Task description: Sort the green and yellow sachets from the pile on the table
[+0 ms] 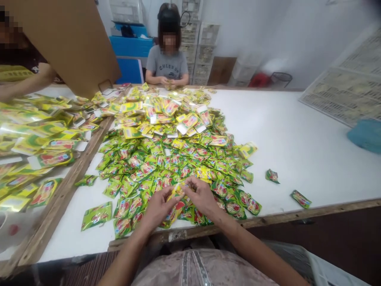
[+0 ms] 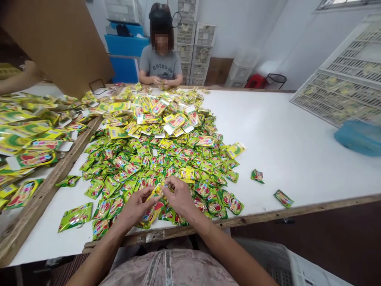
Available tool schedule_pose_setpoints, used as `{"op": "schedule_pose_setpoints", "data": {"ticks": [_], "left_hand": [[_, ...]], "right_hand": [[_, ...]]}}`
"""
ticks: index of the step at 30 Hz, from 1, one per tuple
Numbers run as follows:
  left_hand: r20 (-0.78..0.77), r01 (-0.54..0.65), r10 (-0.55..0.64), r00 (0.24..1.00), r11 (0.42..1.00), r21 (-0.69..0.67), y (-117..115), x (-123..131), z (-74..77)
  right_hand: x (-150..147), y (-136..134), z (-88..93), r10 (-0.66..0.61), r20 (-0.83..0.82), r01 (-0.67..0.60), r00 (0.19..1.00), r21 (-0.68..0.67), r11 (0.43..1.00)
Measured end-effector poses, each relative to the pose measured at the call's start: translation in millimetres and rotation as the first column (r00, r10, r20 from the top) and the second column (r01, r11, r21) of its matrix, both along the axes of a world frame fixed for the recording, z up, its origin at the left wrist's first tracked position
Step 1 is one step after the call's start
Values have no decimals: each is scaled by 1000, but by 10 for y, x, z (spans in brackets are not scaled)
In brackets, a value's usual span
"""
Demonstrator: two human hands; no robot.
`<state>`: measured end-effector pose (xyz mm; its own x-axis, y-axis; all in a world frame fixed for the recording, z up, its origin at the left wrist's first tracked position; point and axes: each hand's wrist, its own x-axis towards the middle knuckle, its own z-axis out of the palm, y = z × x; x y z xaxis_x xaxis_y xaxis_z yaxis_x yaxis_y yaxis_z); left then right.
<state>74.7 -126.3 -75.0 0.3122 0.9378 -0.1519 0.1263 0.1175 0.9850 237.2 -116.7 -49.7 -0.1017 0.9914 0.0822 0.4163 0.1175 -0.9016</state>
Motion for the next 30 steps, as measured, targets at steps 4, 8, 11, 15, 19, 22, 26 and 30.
{"op": "schedule_pose_setpoints", "data": {"ticks": [4,8,11,15,19,22,26,30], "left_hand": [[32,36,-35,999,999,-37,-3,53,58],[67,10,0,998,990,-142,46,154,73],[123,-38,67,990,974,-222,122,239,30],[167,-156,219,961,934,-322,194,289,11],[222,-196,306,926,891,-409,186,301,41],[230,-217,339,912,877,-428,181,305,20],[91,-270,315,945,904,-332,198,268,-65],[28,-283,296,955,935,-211,190,215,-113]], "right_hand": [[-23,-5,-23,18,-13,-19,1000,-111,994],[18,78,-11,-38,27,41,999,-152,988],[215,194,37,-118,134,130,984,-84,988],[818,347,29,-234,464,171,854,175,970],[1362,454,-174,-126,762,65,635,110,992],[1447,450,-291,-233,762,94,605,222,971],[1257,359,-196,-460,576,201,675,457,866],[962,280,67,-364,390,280,846,256,925]]}}
